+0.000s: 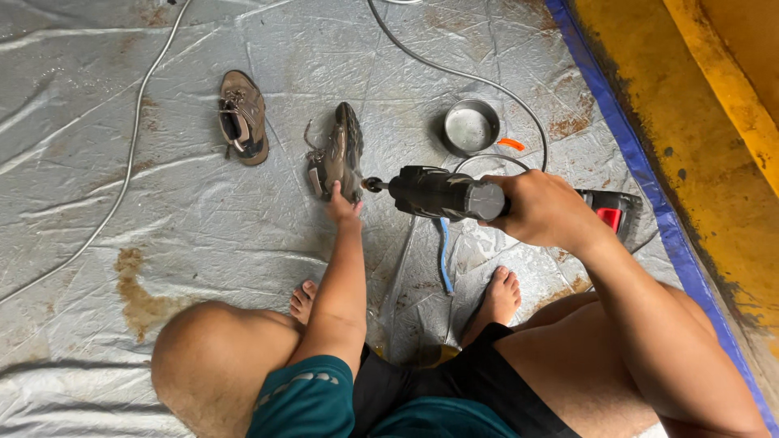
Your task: The person sits on a plastic sheet and cleans a brown hiking shoe using a handheld power tool with a rotating brush attachment. They scrub the shoe's upper and sole, then switch to a blue toothbrush to clean the laces and eyelets.
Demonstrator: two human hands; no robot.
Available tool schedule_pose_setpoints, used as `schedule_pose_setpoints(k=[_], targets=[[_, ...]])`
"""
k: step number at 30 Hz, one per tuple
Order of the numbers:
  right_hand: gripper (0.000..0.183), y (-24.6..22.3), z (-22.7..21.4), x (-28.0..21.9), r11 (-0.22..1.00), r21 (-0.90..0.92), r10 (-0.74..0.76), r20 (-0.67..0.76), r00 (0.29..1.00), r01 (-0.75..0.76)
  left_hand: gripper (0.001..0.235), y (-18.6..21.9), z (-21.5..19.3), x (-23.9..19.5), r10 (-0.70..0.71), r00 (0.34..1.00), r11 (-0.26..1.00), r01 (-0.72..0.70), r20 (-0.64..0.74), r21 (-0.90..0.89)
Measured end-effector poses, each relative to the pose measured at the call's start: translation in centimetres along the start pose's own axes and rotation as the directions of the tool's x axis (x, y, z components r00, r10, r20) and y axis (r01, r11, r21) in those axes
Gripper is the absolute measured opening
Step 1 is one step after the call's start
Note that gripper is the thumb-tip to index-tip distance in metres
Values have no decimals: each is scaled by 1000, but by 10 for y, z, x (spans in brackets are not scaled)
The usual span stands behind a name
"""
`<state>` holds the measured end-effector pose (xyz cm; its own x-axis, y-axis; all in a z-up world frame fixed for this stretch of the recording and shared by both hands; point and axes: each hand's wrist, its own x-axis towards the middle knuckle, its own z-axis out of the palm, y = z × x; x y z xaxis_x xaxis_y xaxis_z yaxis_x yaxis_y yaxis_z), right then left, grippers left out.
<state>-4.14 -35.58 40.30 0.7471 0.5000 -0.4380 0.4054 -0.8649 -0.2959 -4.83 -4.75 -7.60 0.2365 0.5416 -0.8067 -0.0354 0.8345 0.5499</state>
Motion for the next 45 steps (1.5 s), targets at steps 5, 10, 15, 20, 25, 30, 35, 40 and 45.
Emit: schedule_pose_setpoints(k=[5,10,15,20,25,30,35,40,45], targets=[[41,-4,-2,-5,1000,-25,-17,16,1000,17,106,0,-7,-2,-3,1000,999,2,14,37],[43,-7,1,-8,999,-20,-39,7,999,39,111,10,-3,8,-91,989,986,72,121,153],[57,5,8,-7,999,36,-35,-65,997,38,118,12,3,29,-10,992,993,-6,125,120],[59,9,5,-12,999,30,-19,-91,996,22,95,31,19,-7,397,882,858,-454,253,239],[54,4,-12,-26,998,63,14,-75,997,-10,95,58,5,-13,412,676,360,-737,611,573],[47,3,-16,-29,1000,-4,15,-80,997,-15,75,39,-7,-6,403,568,-29,-776,718,630],[46,11,-7,-21,998,-62,10,-73,997,-15,66,11,-15,18,599,550,32,-743,582,669],[48,22,-2,-13,998,-4,64,-72,995,-65,67,25,-18,-1,580,592,62,-717,559,695],[52,18,4,-9,986,-128,88,-134,987,-105,98,55,-8,-49,374,723,93,-653,581,752]])
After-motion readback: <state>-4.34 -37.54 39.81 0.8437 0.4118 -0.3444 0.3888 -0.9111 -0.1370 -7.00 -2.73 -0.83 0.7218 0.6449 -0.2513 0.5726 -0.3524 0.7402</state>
